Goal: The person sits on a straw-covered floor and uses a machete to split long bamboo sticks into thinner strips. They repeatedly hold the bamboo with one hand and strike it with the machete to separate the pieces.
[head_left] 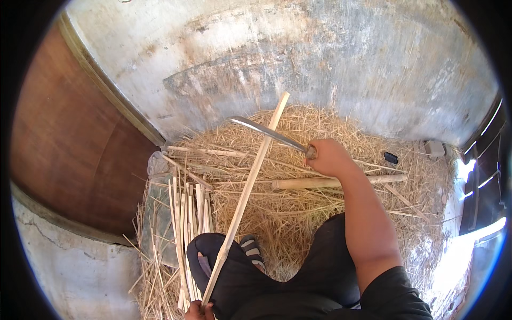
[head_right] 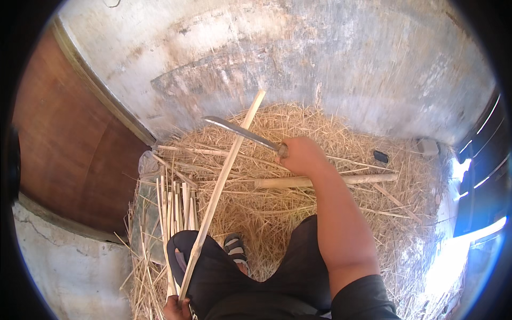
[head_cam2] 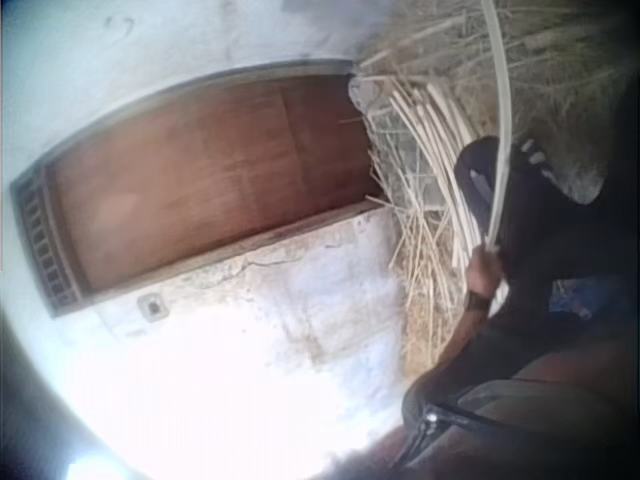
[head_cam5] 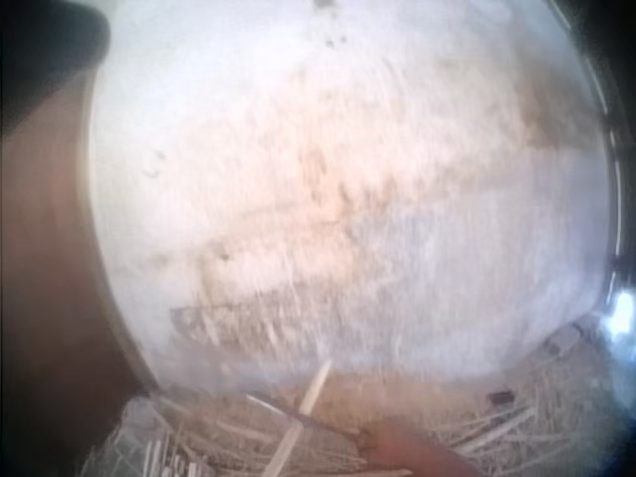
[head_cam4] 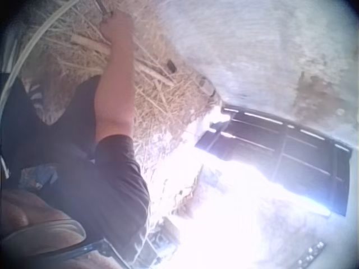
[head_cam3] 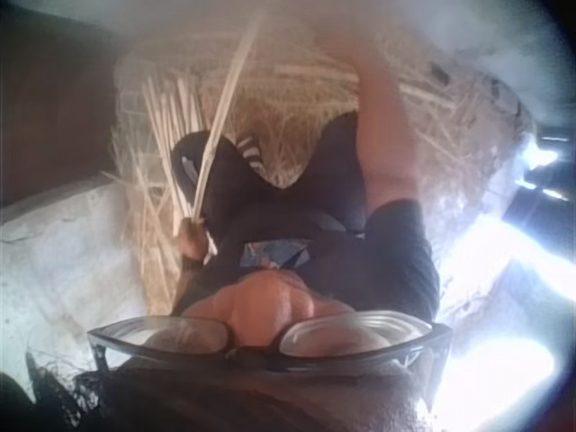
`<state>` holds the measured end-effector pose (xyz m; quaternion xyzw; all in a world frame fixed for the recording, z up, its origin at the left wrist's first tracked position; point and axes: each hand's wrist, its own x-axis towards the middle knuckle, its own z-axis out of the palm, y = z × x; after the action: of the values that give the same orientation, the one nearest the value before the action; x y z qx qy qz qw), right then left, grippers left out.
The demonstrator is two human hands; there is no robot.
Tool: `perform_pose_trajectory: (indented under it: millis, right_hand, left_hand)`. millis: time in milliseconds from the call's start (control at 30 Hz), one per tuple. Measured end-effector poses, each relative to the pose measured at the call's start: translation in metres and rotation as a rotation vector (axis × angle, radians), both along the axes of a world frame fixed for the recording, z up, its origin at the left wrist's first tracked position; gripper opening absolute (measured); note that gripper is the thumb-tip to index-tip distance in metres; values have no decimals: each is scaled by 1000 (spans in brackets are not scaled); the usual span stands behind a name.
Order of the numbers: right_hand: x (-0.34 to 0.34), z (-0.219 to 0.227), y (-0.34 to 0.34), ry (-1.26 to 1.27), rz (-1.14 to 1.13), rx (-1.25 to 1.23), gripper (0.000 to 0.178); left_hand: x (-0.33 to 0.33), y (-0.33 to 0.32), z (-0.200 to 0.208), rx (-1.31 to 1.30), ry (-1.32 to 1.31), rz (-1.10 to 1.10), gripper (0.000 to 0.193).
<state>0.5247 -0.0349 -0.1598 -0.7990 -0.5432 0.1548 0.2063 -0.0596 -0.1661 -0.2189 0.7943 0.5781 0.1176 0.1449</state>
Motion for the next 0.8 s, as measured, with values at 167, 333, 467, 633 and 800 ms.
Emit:
perform_pose_trajectory:
  millis: [167,333,467,633,800]
  right_hand:
    - [-42,3,-4,-45,380,-1,28]
    - [-43,9,1,23,312,12,25]
    - [-33,2,5,-64,216,87,23]
    - [-66,7,-1,-6,459,47,23]
    - [-29,-10,9,141,196,140,20]
  left_hand:
    - [20,6,19,26,-93,52,28]
    - [28,21,34,56,-192,10,32]
    - [22,40,29,169,-170,49,36]
    - [33,77,51,151,-92,-4,32]
    - [49,86,65,178,-118,-57,36]
